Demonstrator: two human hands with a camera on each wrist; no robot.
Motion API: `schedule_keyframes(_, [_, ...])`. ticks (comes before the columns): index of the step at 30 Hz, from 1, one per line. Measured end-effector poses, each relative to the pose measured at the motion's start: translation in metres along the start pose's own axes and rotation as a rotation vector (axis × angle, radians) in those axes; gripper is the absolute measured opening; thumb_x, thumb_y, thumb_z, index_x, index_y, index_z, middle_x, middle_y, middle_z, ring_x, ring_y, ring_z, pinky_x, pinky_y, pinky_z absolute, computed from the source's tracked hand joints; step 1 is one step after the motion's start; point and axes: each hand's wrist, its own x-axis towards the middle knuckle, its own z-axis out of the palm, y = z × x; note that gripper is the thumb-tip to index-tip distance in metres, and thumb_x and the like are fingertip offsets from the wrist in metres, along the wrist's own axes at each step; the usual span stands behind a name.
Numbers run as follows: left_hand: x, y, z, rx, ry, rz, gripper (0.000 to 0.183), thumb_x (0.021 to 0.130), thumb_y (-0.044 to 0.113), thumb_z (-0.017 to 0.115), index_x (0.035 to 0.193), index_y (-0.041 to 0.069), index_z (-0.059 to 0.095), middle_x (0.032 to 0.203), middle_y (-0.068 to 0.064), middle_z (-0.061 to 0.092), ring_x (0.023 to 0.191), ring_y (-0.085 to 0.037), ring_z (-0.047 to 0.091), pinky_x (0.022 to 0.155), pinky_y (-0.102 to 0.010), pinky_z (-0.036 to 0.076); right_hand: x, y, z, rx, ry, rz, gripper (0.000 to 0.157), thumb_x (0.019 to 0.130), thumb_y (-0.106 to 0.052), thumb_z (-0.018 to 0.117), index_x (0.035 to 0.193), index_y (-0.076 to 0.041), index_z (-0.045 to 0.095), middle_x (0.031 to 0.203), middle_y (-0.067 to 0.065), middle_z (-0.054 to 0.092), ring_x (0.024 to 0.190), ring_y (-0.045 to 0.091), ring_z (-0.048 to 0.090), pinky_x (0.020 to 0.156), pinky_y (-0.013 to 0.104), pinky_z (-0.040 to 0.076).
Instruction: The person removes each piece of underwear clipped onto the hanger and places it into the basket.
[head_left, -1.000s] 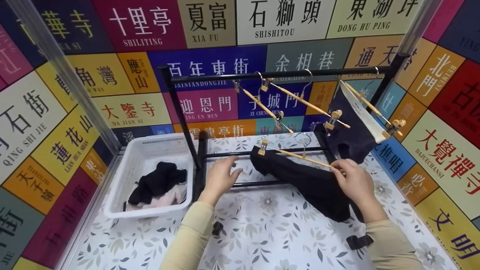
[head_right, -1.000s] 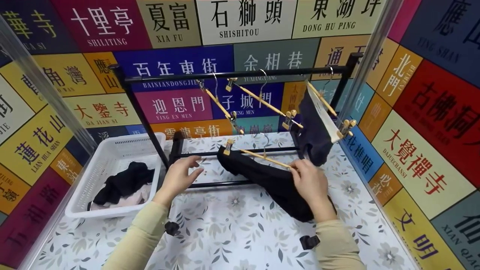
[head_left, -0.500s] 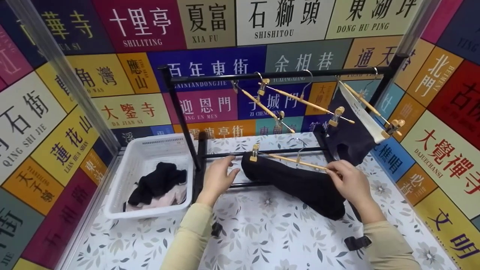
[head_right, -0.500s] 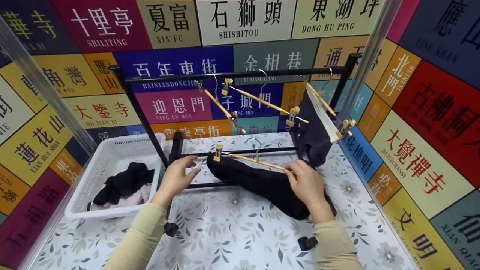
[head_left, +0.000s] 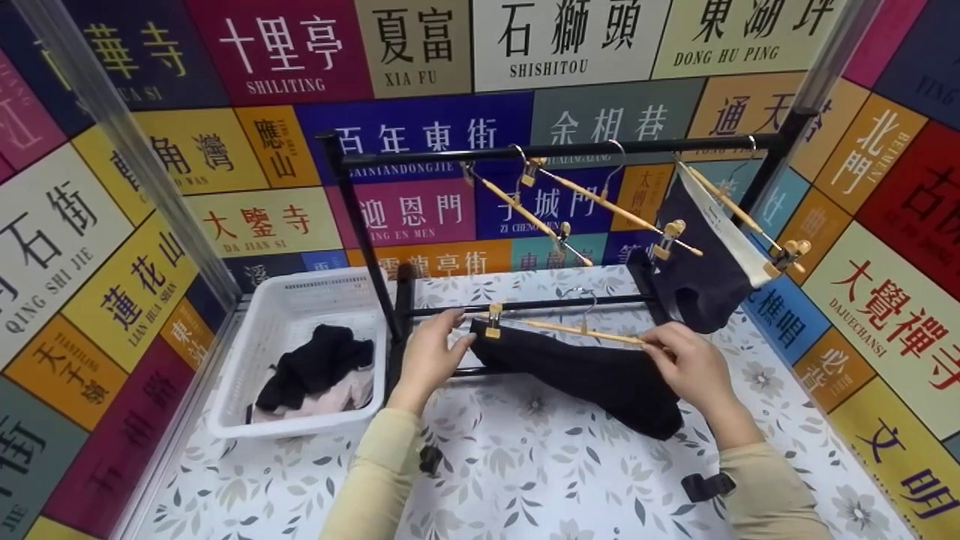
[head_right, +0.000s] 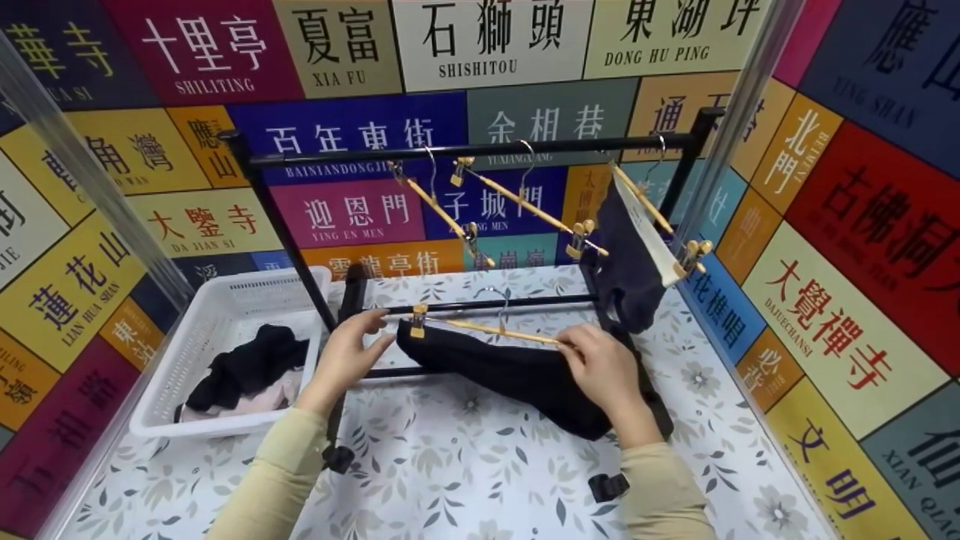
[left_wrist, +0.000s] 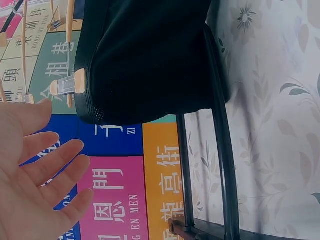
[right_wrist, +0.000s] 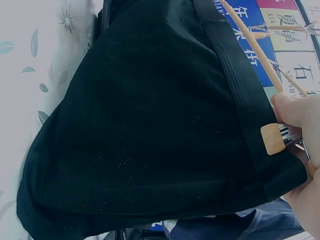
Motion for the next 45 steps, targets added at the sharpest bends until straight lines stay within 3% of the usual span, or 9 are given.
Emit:
schedule_keyframes(4, [0.000, 0.003, -0.002, -0.076, -0.014, -0.019, 0.046, 0.092, 0.028, 0.071, 0.129, 0.002, 0.061, 0.112, -0.014, 0.069, 0.104, -0.033, 0.063, 0.094, -0.048, 0.047, 0.000, 0.000, 0.003, 0.033, 0.018, -0.072, 0.024, 0.077, 0.003, 0.081, 0.091, -0.015, 0.072, 0.086, -0.004, 0.064, 0.067, 0.007, 0.052, 0.060, 0.020, 0.042])
schedule_keyframes(9, [-0.001, 0.005, 0.000, -0.168, -0.075, -0.006, 0.051, 0.094, 0.028, 0.068, 0.136, 0.001, 0.056, 0.115, -0.015, 0.067, 0.104, -0.034, 0.064, 0.091, -0.047, 0.049, 0.002, -0.001, 0.007, 0.110, 0.036, -0.178, 0.027, 0.076, 0.004, 0.081, 0.093, -0.015, 0.073, 0.088, -0.004, 0.066, 0.068, 0.007, 0.055, 0.060, 0.020, 0.043])
schedule_keyframes(12, [-0.001, 0.007, -0.001, -0.199, -0.121, -0.010, 0.045, 0.096, 0.024, 0.066, 0.134, 0.001, 0.057, 0.107, -0.012, 0.069, 0.095, -0.030, 0.066, 0.084, -0.045, 0.052, 0.003, -0.002, 0.008, 0.135, 0.025, -0.212, 0.025, 0.077, 0.003, 0.080, 0.093, -0.015, 0.073, 0.089, -0.003, 0.067, 0.071, 0.009, 0.058, 0.063, 0.021, 0.045])
schedule_keyframes(16, [-0.004, 0.010, -0.004, -0.208, -0.149, -0.020, 0.030, 0.097, 0.019, 0.064, 0.121, 0.001, 0.066, 0.098, -0.010, 0.070, 0.089, -0.026, 0.066, 0.083, -0.044, 0.051, 0.004, -0.003, 0.009, 0.134, -0.001, -0.212, 0.023, 0.078, 0.002, 0.079, 0.093, -0.014, 0.073, 0.091, -0.004, 0.067, 0.075, 0.010, 0.059, 0.066, 0.021, 0.045])
schedule_keyframes(20, [-0.009, 0.010, -0.006, -0.204, -0.139, -0.009, 0.020, 0.096, 0.017, 0.065, 0.109, 0.002, 0.069, 0.096, -0.009, 0.070, 0.090, -0.026, 0.065, 0.083, -0.044, 0.051, 0.003, -0.004, 0.012, 0.148, -0.025, -0.199, 0.024, 0.078, 0.003, 0.079, 0.094, -0.014, 0.072, 0.093, -0.003, 0.067, 0.079, 0.012, 0.060, 0.070, 0.021, 0.045])
schedule_keyframes(29, [-0.021, 0.007, -0.007, -0.182, -0.070, -0.010, 0.010, 0.094, 0.016, 0.068, 0.097, 0.006, 0.067, 0.087, -0.003, 0.064, 0.080, -0.019, 0.059, 0.077, -0.040, 0.049, 0.004, -0.009, 0.020, 0.161, -0.051, -0.165, 0.020, 0.080, 0.000, 0.079, 0.093, -0.014, 0.073, 0.092, -0.005, 0.067, 0.082, 0.013, 0.062, 0.074, 0.022, 0.046])
schedule_keyframes(37, [-0.032, 0.008, -0.010, -0.171, 0.013, -0.001, 0.010, 0.092, 0.015, 0.070, 0.096, 0.006, 0.067, 0.088, -0.004, 0.065, 0.083, -0.020, 0.062, 0.078, -0.039, 0.050, 0.004, -0.013, 0.028, 0.145, -0.039, -0.131, 0.022, 0.079, 0.001, 0.080, 0.093, -0.016, 0.074, 0.093, -0.006, 0.067, 0.081, 0.010, 0.062, 0.072, 0.019, 0.045])
schedule_keyframes(45, [-0.038, 0.004, -0.012, -0.169, 0.050, -0.013, 0.010, 0.091, 0.012, 0.070, 0.096, 0.005, 0.067, 0.088, -0.005, 0.065, 0.083, -0.020, 0.062, 0.080, -0.040, 0.051, 0.003, -0.018, 0.040, 0.163, -0.041, -0.083, 0.020, 0.080, -0.001, 0.079, 0.093, -0.016, 0.074, 0.091, -0.007, 0.067, 0.081, 0.010, 0.061, 0.073, 0.019, 0.044])
